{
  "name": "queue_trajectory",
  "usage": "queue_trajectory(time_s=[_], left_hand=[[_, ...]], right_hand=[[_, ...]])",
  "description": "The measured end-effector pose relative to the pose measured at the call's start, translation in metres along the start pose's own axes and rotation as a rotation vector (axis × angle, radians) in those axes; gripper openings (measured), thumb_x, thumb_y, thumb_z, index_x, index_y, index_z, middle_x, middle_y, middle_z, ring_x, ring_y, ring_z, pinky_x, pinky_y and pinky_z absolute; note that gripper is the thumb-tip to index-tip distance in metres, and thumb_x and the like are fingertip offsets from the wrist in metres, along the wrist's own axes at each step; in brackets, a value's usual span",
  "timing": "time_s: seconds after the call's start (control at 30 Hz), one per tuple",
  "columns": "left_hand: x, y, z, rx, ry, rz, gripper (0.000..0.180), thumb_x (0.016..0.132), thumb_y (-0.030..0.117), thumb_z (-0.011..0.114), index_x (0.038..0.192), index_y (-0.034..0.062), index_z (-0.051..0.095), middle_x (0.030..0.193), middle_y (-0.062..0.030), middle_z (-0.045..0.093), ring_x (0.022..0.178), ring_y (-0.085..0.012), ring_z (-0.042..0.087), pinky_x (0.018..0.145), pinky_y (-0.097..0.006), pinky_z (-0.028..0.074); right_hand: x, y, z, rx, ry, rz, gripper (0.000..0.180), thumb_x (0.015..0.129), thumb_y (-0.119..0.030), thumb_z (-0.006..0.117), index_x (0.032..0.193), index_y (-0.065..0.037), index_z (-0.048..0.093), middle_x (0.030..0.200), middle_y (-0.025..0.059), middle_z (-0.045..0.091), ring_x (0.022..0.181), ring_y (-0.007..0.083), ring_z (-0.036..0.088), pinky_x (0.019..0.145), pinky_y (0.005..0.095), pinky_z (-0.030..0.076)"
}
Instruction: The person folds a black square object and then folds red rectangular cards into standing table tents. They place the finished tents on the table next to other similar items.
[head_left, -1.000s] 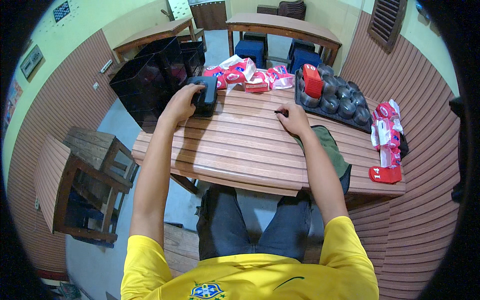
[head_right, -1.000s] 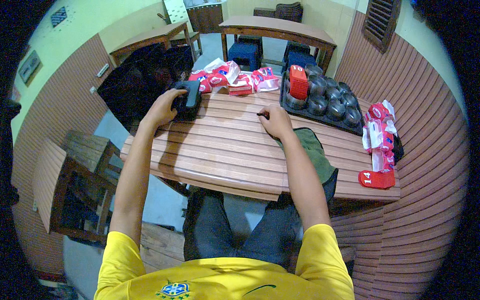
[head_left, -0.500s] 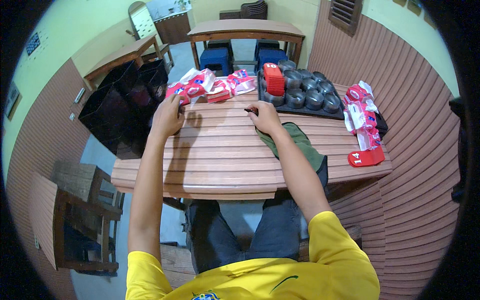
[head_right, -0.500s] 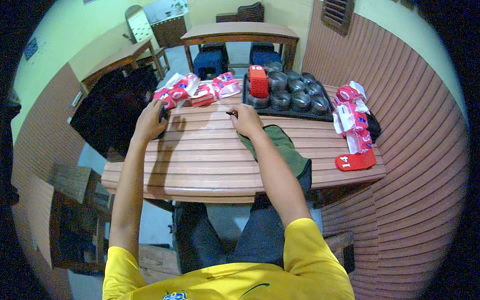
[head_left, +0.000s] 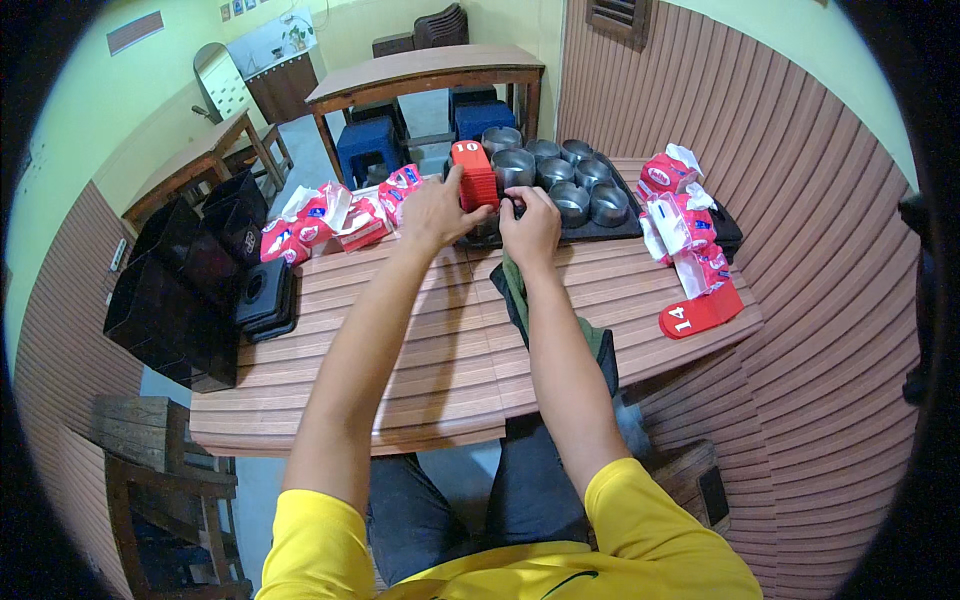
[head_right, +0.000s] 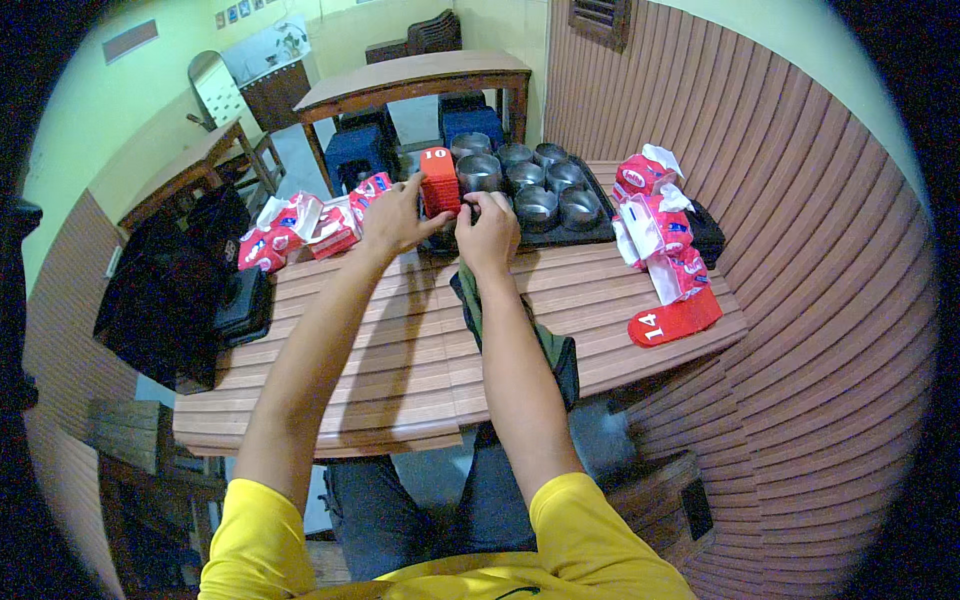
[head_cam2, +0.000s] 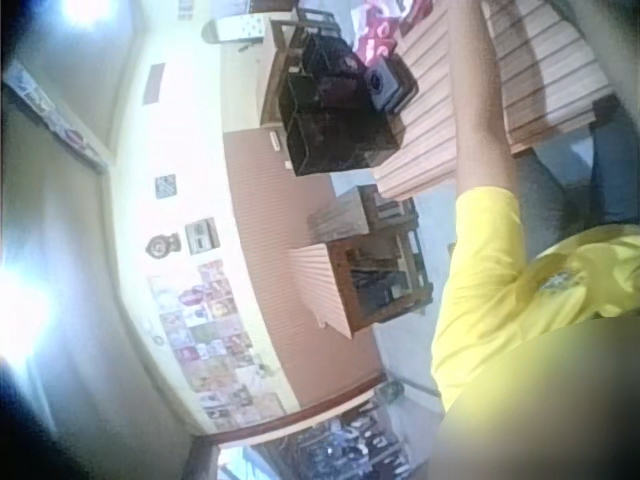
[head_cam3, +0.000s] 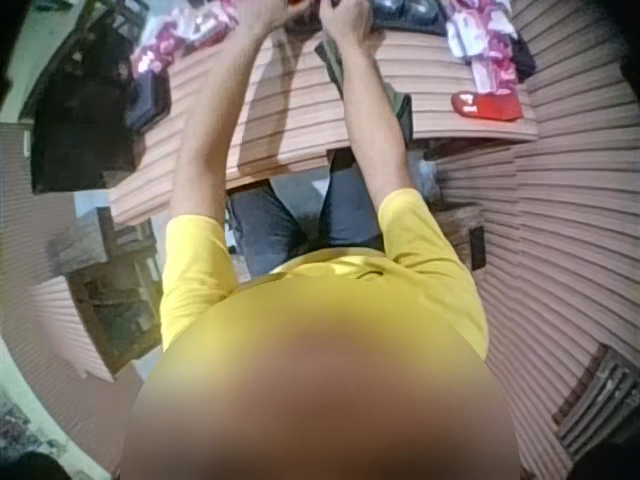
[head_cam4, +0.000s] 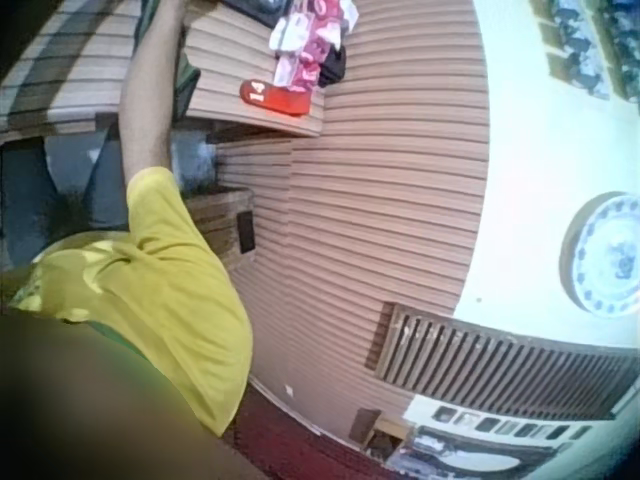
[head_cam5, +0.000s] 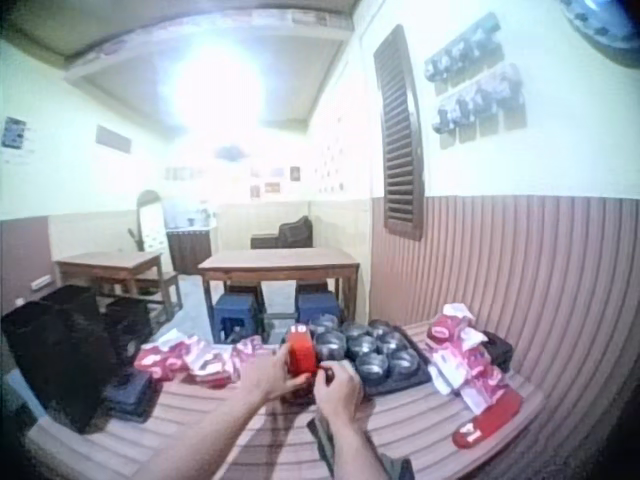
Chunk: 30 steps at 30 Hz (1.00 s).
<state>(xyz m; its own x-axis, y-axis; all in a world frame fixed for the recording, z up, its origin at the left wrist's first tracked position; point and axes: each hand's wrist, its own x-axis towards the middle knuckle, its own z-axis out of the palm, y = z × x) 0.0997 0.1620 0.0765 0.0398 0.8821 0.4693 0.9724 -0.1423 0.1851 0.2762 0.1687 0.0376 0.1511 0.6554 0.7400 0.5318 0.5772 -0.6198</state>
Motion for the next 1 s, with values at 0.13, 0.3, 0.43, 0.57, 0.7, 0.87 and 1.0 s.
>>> queue_trajectory(time_s=[0.13, 0.3, 0.43, 0.57, 0.7, 0.87, 1.0], left_hand=[[0.015, 0.021, 0.026, -0.149, 0.302, -0.006, 0.039, 0.102, 0.043, 0.069, 0.119, 0.0086, 0.075, 0.125, -0.018, 0.073, 0.118, -0.0394, 0.068, 0.097, -0.052, 0.058], [0.045, -0.007, 0.021, -0.035, 0.062, 0.159, 0.03, 0.1, 0.033, 0.072, 0.116, 0.0089, 0.08, 0.112, -0.0165, 0.079, 0.114, -0.0403, 0.068, 0.097, -0.049, 0.057], [0.057, -0.014, 0.008, -0.213, -0.033, 0.02, 0.027, 0.092, 0.028, 0.082, 0.109, 0.0069, 0.083, 0.107, -0.0186, 0.081, 0.097, -0.0388, 0.077, 0.087, -0.049, 0.06], [0.049, -0.015, 0.01, -0.322, 0.082, -0.042, 0.033, 0.088, 0.026, 0.089, 0.115, 0.008, 0.082, 0.109, -0.0182, 0.082, 0.097, -0.0353, 0.079, 0.088, -0.046, 0.06], [0.044, -0.024, 0.008, -0.808, 0.293, -0.165, 0.031, 0.089, 0.02, 0.089, 0.114, 0.0026, 0.08, 0.102, -0.015, 0.082, 0.095, -0.0249, 0.079, 0.085, -0.04, 0.06], [0.005, -0.055, -0.014, -1.241, 0.201, -0.17, 0.025, 0.11, 0.019, 0.068, 0.129, 0.0025, 0.07, 0.116, -0.0062, 0.076, 0.101, -0.0163, 0.073, 0.093, -0.034, 0.062], [-0.055, -0.075, -0.018, -1.785, 0.244, -0.452, 0.027, 0.116, 0.028, 0.057, 0.132, 0.0066, 0.063, 0.124, -0.0087, 0.071, 0.109, -0.0202, 0.071, 0.093, -0.039, 0.061]], right_hand=[[0.003, 0.004, 0.0, 0.019, 0.0, 0.032, 0.014, 0.089, -0.011, 0.08, 0.101, -0.003, 0.08, 0.091, 0.0122, 0.074, 0.086, 0.0287, 0.073, 0.08, 0.0404, 0.058], [0.007, 0.001, -0.002, 0.068, 0.012, 0.079, 0.014, 0.089, -0.011, 0.08, 0.101, -0.003, 0.081, 0.091, 0.0119, 0.075, 0.087, 0.0276, 0.075, 0.08, 0.0394, 0.057], [0.005, 0.003, -0.001, 0.069, -0.027, 0.128, 0.016, 0.088, -0.011, 0.081, 0.102, -0.002, 0.081, 0.092, 0.0124, 0.076, 0.087, 0.0272, 0.075, 0.082, 0.0391, 0.058], [0.004, 0.008, 0.004, 0.117, -0.051, 0.143, 0.015, 0.088, -0.015, 0.081, 0.1, -0.007, 0.081, 0.092, 0.0126, 0.074, 0.088, 0.0321, 0.074, 0.08, 0.0445, 0.057], [0.003, 0.008, 0.007, 0.094, -0.059, 0.161, 0.017, 0.088, -0.014, 0.083, 0.102, -0.005, 0.083, 0.089, 0.0123, 0.076, 0.085, 0.0283, 0.075, 0.081, 0.0401, 0.058], [0.0, 0.005, 0.007, 0.087, -0.128, 0.164, 0.017, 0.092, -0.017, 0.083, 0.107, -0.01, 0.085, 0.091, 0.0127, 0.078, 0.087, 0.0265, 0.076, 0.082, 0.0376, 0.058], [0.0, 0.001, 0.015, 0.201, -0.226, 0.154, 0.016, 0.097, -0.021, 0.079, 0.109, -0.01, 0.083, 0.094, 0.0117, 0.079, 0.085, 0.0279, 0.079, 0.077, 0.0414, 0.058]])
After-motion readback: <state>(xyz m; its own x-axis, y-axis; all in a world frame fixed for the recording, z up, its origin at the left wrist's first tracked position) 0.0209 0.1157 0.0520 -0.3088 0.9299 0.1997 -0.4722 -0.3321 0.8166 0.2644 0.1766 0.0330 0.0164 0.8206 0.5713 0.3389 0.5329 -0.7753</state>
